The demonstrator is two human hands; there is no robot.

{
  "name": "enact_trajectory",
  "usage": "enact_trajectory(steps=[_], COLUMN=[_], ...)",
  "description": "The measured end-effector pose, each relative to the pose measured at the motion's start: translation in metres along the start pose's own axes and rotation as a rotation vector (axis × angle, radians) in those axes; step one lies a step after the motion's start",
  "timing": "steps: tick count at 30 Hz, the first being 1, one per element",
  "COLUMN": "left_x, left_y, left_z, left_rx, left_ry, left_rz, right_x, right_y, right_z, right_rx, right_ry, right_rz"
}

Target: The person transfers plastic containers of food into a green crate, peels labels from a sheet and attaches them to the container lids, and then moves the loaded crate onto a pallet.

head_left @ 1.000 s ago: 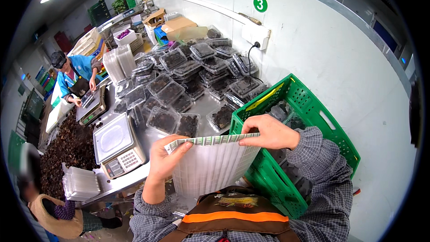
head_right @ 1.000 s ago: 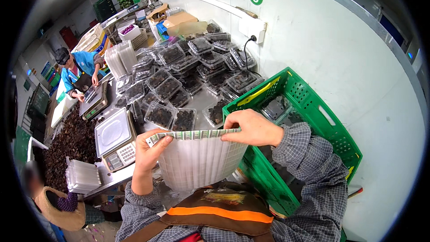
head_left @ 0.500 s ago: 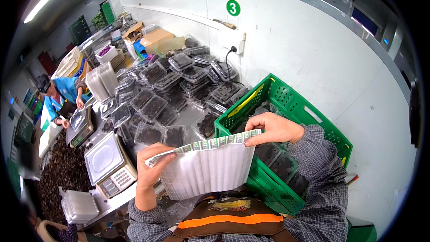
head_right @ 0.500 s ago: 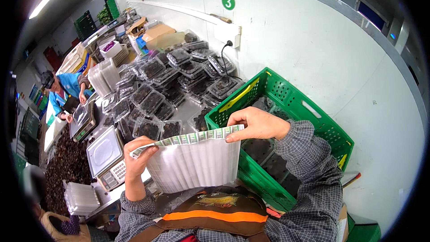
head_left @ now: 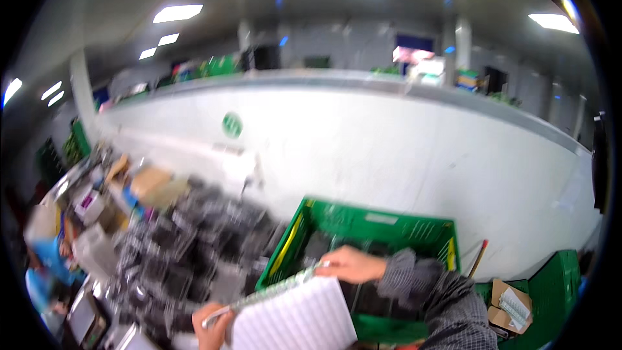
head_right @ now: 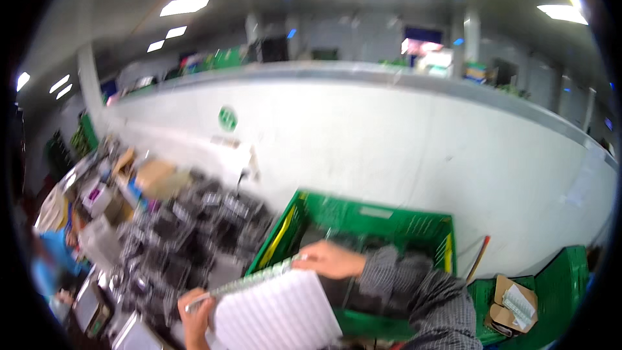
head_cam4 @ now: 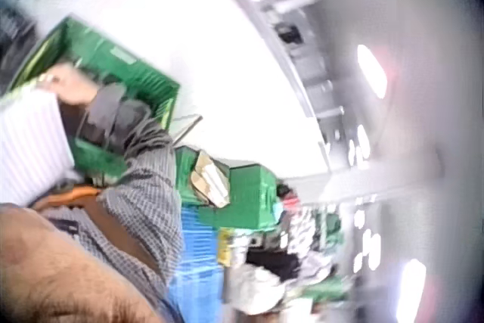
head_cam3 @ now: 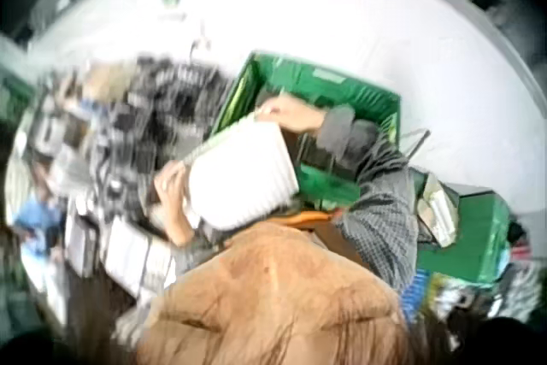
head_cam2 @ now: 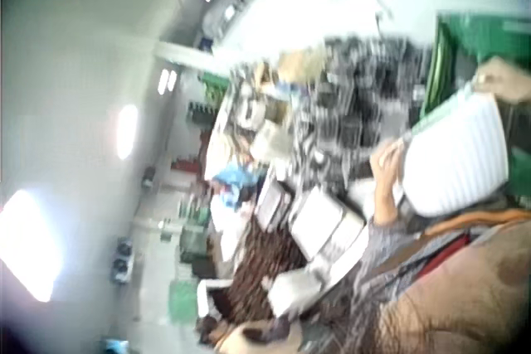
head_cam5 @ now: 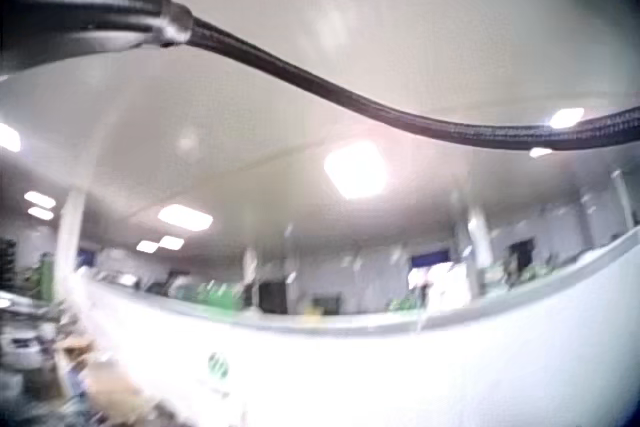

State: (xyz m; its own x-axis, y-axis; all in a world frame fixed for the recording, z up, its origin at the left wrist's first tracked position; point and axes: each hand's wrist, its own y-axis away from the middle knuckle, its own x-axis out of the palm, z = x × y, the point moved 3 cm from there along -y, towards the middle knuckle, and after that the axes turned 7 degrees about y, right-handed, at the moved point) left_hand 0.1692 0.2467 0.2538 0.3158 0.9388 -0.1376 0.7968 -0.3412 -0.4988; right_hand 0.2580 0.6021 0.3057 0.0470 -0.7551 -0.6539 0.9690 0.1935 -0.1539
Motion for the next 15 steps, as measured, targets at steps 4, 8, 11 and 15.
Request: enact_trajectory(steps=[4,8,11,15], left_x=[0.056,0.097,0.122,0.153], left_y=[-0.011,0.006,0.029,0.081], left_z=[-0.013,-0.050,-0.063,-0.119], left_rx=[-0.007,-0.240,-0.298,-0.410], left_ry=[0.079,0.224,0.137,0.002], left_rz=[0.100,0.090,-0.031,-0.122], right_x=[-0.029,-0.055,-0.066,-0.068], right_y=[0.045,0.096,0.126,0.167], right_z=[-0.014,-0.011,-0.031,-0.042], right_rx=[0.079,-0.005,-0.030,-0.116], right_ry=[-0.108,-0.307,-0.229,-0.302], right_rz=[-0.125,-0.213,-0.200,-0.120])
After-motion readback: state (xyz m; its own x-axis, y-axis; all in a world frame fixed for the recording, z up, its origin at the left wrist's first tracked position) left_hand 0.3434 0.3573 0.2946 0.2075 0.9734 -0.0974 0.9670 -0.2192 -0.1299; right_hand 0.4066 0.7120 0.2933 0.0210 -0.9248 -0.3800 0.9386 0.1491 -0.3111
